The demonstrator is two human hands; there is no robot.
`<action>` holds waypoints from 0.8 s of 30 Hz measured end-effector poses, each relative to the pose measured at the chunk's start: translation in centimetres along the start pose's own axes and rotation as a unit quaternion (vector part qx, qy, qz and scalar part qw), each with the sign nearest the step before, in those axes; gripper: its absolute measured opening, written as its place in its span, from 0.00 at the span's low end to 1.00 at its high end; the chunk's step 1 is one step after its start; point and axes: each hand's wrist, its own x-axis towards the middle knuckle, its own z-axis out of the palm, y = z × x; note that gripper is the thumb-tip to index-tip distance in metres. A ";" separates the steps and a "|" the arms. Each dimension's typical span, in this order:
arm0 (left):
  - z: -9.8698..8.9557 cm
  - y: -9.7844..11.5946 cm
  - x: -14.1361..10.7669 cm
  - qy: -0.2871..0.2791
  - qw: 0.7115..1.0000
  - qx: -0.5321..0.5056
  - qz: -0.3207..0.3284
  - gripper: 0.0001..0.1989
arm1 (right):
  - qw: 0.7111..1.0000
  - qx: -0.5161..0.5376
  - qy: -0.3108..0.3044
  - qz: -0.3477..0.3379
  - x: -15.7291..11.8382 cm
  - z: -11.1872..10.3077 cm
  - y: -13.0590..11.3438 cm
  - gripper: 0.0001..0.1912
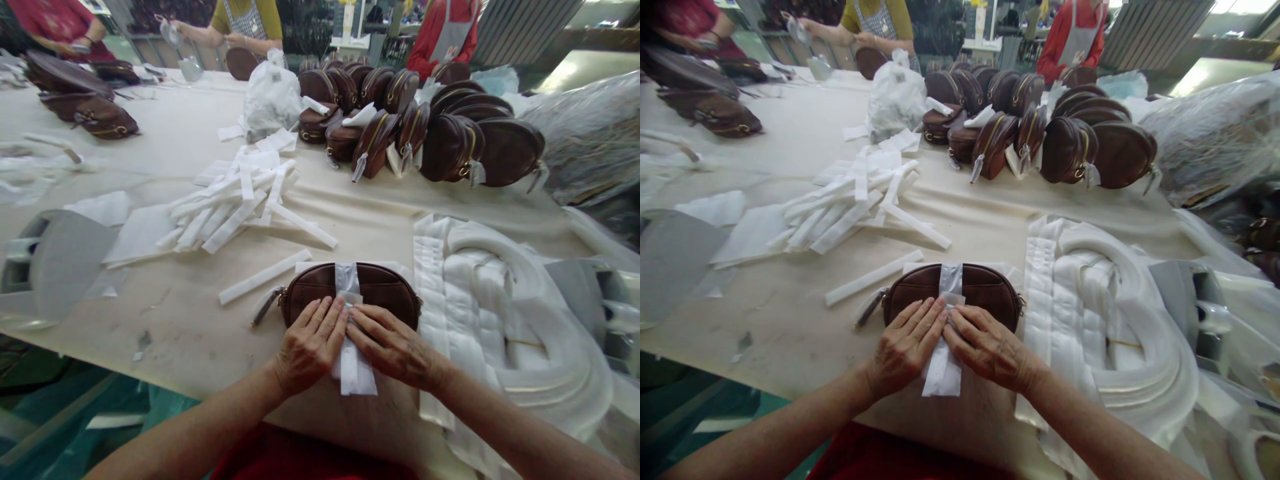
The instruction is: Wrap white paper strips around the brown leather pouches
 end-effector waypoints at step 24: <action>0.7 -0.2 -0.6 0.034 0.999 -0.016 0.004 0.17 | 0.990 0.054 -0.118 -0.055 -0.3 -2.0 2.5 0.23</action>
